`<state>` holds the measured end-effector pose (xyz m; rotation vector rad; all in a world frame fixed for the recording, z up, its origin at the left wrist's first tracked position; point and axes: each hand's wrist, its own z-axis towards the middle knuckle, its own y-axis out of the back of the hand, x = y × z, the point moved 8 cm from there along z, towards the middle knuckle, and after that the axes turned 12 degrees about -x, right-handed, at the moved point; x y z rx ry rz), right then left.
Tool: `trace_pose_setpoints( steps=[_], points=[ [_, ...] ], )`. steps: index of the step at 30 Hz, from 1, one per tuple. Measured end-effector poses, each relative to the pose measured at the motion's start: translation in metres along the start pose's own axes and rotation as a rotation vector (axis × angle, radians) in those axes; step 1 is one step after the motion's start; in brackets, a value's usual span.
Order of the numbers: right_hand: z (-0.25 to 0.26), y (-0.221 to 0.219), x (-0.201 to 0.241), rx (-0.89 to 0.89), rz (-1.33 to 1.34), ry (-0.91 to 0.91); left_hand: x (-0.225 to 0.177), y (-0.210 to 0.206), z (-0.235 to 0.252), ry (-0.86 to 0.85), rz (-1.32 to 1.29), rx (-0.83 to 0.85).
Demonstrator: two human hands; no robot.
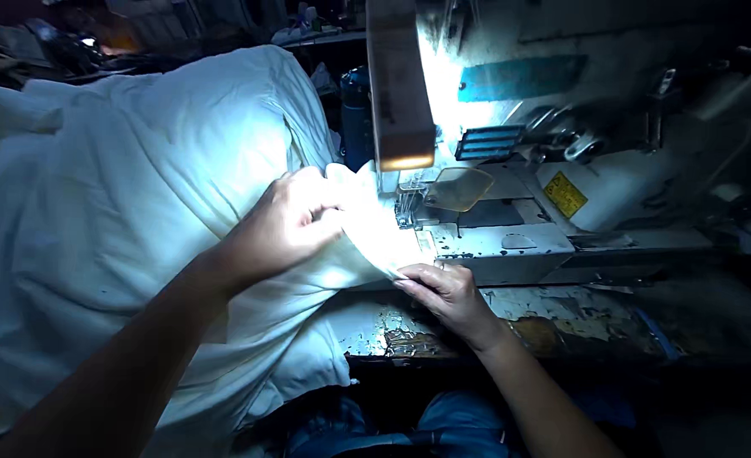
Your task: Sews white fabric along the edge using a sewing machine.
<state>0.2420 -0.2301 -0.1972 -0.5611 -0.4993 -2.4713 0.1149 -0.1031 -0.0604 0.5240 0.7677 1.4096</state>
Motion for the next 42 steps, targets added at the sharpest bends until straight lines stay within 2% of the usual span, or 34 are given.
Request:
trace_pose_setpoints(
  steps=[2, 3, 6, 11, 14, 18, 22, 25, 26, 28, 30, 32, 34, 35, 37, 39, 42],
  points=[
    [0.0, 0.001, -0.001, 0.003, 0.015, -0.019, -0.028, 0.012, 0.004, -0.193, 0.071, -0.034],
    [-0.001, 0.0, -0.002, 0.0, 0.013, -0.034, -0.025, 0.015, 0.006, -0.245, 0.193, -0.056],
    [-0.001, 0.001, -0.001, -0.025, 0.001, -0.045, 0.005, 0.021, 0.01, -0.149, 0.343, -0.106],
    [-0.007, 0.001, -0.002, -0.056, 0.065, -0.069, -0.036, 0.042, 0.01, -0.243, 0.305, -0.158],
    [-0.008, 0.0, -0.004, -0.05, 0.084, -0.067, -0.029, 0.039, 0.01, -0.2, 0.28, -0.153],
    [-0.007, 0.001, -0.003, -0.054, 0.093, -0.045, -0.038, 0.03, 0.005, -0.273, 0.24, -0.076],
    [-0.007, 0.0, -0.003, -0.048, 0.08, -0.053, -0.031, 0.021, -0.001, -0.212, 0.246, -0.067],
    [-0.007, 0.001, -0.003, -0.061, 0.068, -0.047, -0.045, 0.015, -0.007, -0.321, 0.325, -0.025],
    [-0.007, 0.001, -0.003, -0.067, 0.06, -0.048, -0.036, 0.012, -0.004, -0.321, 0.383, -0.033],
    [-0.006, -0.001, -0.002, -0.074, 0.049, -0.059, 0.007, 0.009, 0.005, -0.193, 0.462, -0.052],
    [-0.005, -0.002, -0.002, -0.079, 0.036, -0.073, 0.049, 0.015, 0.008, 0.032, 0.351, -0.085],
    [-0.005, -0.001, -0.002, -0.084, 0.04, -0.079, 0.059, 0.028, 0.007, 0.155, 0.059, -0.166],
    [-0.006, 0.0, -0.003, -0.092, 0.055, -0.069, 0.04, 0.044, 0.009, 0.104, -0.261, -0.129],
    [-0.007, 0.0, -0.003, -0.092, 0.062, -0.06, 0.027, 0.054, 0.008, 0.029, -0.33, -0.061],
    [-0.009, 0.001, -0.004, -0.089, 0.067, -0.037, 0.012, 0.075, 0.004, -0.13, -0.239, 0.05],
    [-0.009, 0.001, -0.004, -0.072, 0.069, -0.012, 0.002, 0.082, 0.001, -0.228, 0.034, 0.009],
    [-0.008, 0.001, -0.002, -0.048, 0.056, 0.014, -0.012, 0.06, 0.002, -0.309, 0.405, -0.048]
  ],
)
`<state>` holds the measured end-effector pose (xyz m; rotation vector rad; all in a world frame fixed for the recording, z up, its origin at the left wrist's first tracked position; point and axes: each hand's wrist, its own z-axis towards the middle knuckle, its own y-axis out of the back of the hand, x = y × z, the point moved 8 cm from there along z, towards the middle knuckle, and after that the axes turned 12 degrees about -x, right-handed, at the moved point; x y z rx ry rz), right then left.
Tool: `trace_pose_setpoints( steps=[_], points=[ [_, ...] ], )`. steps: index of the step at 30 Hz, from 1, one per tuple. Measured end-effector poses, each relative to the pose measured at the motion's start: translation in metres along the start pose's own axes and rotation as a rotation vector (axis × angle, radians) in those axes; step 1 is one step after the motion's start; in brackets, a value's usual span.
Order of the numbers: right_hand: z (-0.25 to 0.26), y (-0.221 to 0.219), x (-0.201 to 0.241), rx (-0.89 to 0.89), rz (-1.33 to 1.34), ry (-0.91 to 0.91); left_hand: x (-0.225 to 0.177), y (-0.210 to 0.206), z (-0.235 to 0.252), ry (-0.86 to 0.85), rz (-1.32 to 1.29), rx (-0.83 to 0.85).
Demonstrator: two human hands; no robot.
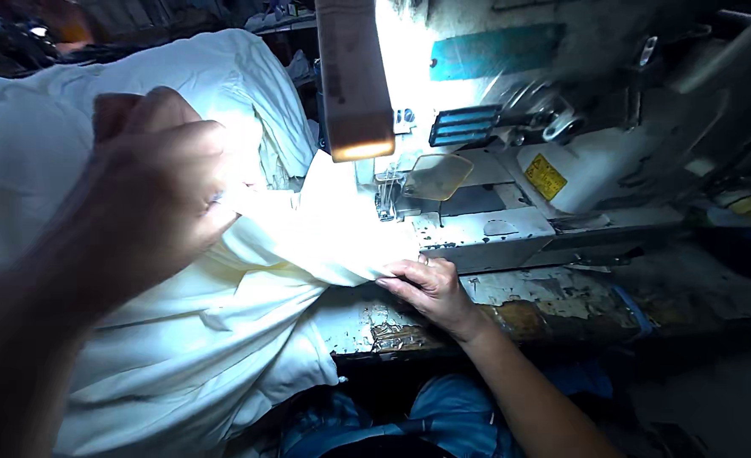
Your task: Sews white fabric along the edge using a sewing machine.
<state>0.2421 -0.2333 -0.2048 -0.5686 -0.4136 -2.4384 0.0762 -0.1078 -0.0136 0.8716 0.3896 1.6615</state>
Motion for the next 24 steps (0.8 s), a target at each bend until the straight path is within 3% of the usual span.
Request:
trace_pose_setpoints(
  steps=[2, 7, 10, 15, 19, 24],
  points=[
    [0.0, 0.0, 0.001, 0.006, -0.018, 0.021, 0.0, -0.016, -0.001, 0.035, -0.02, 0.007],
    [0.0, 0.0, 0.002, 0.005, -0.017, 0.038, -0.005, -0.033, -0.004, 0.166, -0.412, 0.105],
    [0.0, -0.001, 0.004, -0.007, -0.035, 0.029, -0.006, -0.043, -0.001, 0.197, -0.397, 0.142],
    [-0.003, 0.0, 0.0, -0.013, -0.006, 0.005, -0.044, -0.029, 0.003, -0.058, -0.454, 0.147],
    [-0.003, 0.0, 0.001, -0.017, 0.006, -0.006, -0.034, -0.04, 0.003, 0.004, -0.454, 0.134],
    [-0.008, 0.001, -0.001, -0.024, 0.018, -0.019, -0.053, -0.04, 0.001, -0.063, -0.453, 0.158]
  ],
)
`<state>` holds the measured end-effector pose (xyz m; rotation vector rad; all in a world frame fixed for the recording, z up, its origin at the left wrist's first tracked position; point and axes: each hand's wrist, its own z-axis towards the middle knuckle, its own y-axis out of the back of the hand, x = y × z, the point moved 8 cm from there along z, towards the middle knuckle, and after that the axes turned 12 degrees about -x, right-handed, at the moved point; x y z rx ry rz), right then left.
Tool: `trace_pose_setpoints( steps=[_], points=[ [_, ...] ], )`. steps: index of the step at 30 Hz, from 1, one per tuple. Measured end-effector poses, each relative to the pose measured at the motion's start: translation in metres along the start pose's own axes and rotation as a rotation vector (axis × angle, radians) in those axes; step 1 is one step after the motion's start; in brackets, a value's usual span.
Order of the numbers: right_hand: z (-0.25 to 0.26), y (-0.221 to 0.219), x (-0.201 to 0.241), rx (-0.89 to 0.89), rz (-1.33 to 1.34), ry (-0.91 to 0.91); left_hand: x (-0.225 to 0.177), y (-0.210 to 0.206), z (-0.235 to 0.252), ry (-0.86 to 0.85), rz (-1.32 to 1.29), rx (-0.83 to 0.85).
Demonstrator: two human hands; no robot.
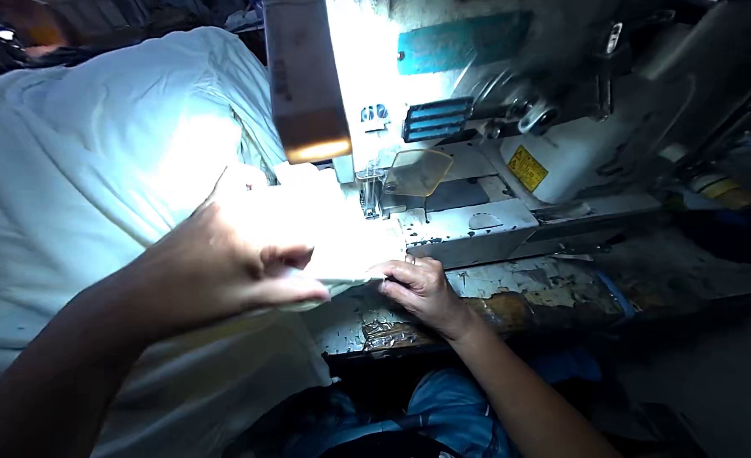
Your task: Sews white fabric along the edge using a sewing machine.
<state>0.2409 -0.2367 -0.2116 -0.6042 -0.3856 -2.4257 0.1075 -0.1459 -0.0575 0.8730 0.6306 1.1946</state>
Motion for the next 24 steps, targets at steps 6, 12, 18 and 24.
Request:
trace_pose_setpoints(
  steps=[6, 12, 18, 24],
  points=[
    [0.002, -0.001, 0.001, 0.013, 0.029, -0.024, -0.006, -0.005, -0.002, -0.011, 0.029, 0.015],
    [0.004, -0.001, 0.003, 0.029, 0.054, -0.034, -0.009, -0.014, -0.008, 0.043, 0.034, 0.03],
    [-0.018, -0.002, 0.012, -0.044, -0.014, -0.053, -0.021, -0.051, -0.027, 0.071, -0.045, 0.013],
    [-0.036, 0.0, 0.022, -0.114, 0.043, -0.121, -0.004, -0.078, -0.039, 0.134, 0.089, 0.06]
  ],
)
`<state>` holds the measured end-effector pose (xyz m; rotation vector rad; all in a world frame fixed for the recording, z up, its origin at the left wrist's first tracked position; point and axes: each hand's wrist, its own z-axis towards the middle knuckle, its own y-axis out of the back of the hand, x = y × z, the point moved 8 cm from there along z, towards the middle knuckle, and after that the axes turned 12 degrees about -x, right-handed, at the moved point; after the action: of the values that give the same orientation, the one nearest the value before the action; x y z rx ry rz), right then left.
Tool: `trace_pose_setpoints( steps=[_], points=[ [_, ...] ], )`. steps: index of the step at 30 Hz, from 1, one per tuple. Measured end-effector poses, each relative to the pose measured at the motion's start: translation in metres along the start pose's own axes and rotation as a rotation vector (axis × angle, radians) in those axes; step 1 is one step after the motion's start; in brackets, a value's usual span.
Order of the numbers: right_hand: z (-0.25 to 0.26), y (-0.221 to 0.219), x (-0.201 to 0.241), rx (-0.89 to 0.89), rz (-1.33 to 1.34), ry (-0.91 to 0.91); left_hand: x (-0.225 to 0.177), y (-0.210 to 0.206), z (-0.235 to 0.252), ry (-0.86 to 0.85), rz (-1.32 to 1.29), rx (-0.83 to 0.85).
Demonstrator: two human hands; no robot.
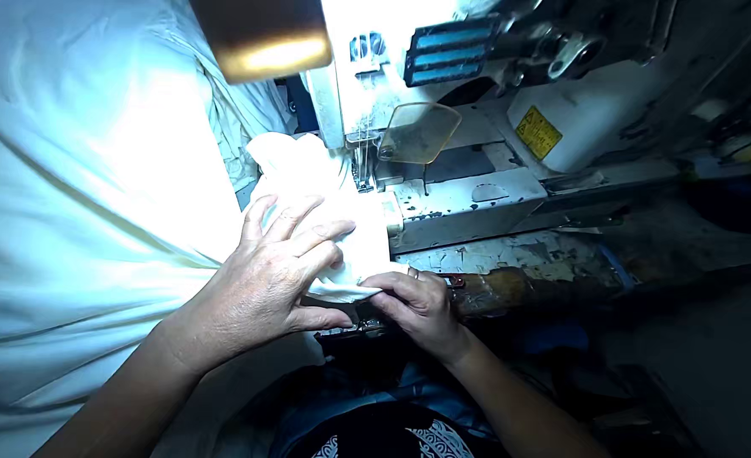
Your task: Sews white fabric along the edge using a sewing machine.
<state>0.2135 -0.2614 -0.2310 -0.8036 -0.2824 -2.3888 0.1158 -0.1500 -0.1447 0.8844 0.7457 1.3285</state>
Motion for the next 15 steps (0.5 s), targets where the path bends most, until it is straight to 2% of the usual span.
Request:
trace_pose_setpoints(
  steps=[7, 9, 11, 12, 13, 15],
  points=[
    [0.028, -0.011, -0.018, -0.023, 0.028, 0.0, 0.032, -0.006, 0.027, 0.102, 0.006, -0.002],
    [0.035, -0.017, -0.016, 0.11, 0.03, -0.027, 0.037, -0.007, 0.028, 0.155, 0.04, -0.029],
    [0.037, -0.011, 0.002, 0.316, -0.113, 0.036, 0.022, -0.006, 0.018, 0.163, 0.085, -0.118],
    [0.041, 0.006, 0.018, 0.346, -0.211, 0.125, 0.011, -0.008, 0.009, 0.169, 0.103, -0.168],
    [0.046, 0.037, 0.035, 0.303, -0.291, 0.189, 0.003, -0.014, -0.003, 0.193, 0.115, -0.225],
    [0.062, 0.132, 0.054, 0.01, -0.436, 0.15, -0.003, -0.031, -0.027, 0.225, 0.147, -0.4]
  ],
)
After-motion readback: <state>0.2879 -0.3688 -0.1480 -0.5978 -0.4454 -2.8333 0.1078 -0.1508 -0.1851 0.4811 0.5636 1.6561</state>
